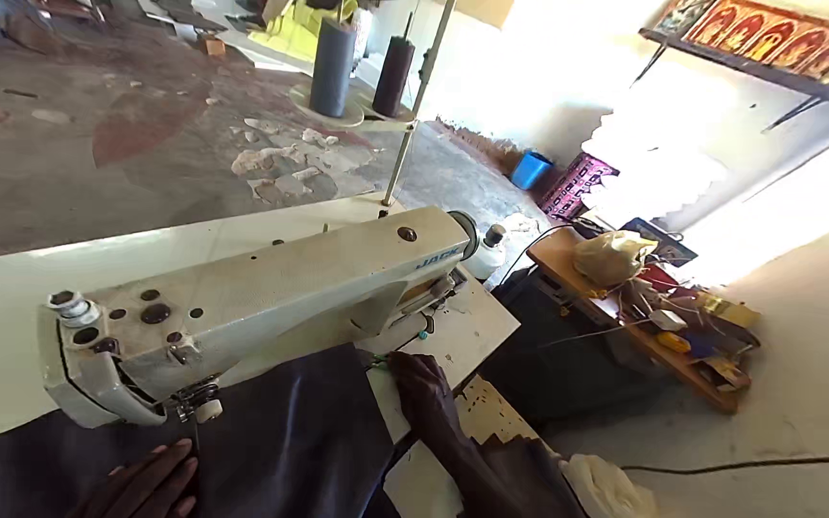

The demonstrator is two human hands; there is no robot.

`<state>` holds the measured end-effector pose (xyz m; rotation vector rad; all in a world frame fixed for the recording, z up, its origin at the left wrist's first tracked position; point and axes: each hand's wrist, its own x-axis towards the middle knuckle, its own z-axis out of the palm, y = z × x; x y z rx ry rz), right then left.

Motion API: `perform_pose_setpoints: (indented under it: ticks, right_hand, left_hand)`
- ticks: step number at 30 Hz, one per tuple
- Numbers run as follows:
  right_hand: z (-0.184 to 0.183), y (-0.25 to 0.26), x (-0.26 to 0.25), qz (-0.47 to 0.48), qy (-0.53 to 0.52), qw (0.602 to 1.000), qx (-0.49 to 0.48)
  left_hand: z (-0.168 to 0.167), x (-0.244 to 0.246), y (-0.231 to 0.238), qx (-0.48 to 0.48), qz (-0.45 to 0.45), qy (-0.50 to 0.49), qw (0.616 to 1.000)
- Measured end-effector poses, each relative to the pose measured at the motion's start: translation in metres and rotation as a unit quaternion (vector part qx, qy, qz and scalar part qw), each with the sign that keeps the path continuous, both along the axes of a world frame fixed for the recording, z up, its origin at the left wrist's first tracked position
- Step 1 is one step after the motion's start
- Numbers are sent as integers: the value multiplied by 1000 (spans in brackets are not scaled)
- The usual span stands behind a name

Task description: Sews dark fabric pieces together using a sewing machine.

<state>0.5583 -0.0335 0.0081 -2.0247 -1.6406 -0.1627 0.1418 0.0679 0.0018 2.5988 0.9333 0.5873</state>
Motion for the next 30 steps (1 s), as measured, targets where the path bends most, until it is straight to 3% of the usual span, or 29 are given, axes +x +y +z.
perform_pose_setpoints:
  ticks: [9, 14, 17, 20, 22, 25, 27, 30]
  right_hand:
    - [-10, 9, 62, -3, -10, 1000, 1]
    - [-4, 4, 94, 0, -22, 999, 34]
    - [12, 2, 38, 50, 36, 995, 77]
    - [22, -27, -56, 86, 158, 983, 28]
    - [13, -50, -100, 51, 290, 950, 104]
    - [-12, -77, -139, -59, 516, 836, 175]
    - [-24, -92, -150, -95, 603, 784, 110]
    - [-23, -96, -146, -36, 684, 729, -10]
  left_hand:
    - [-5, -2, -1, 8, 10, -18, 1000]
    - [-7, 8, -5, 64, 31, -42, 997]
    - [-7, 9, -6, 85, 52, -36, 994]
    - [-4, 8, -8, 61, 56, -26, 996]
    - [-2, 9, -6, 48, 59, -31, 997]
    - [-1, 8, -6, 23, 61, -44, 997]
    - [-2, 8, -6, 11, 55, -54, 997]
    - [-4, 7, -5, 8, 45, -77, 996]
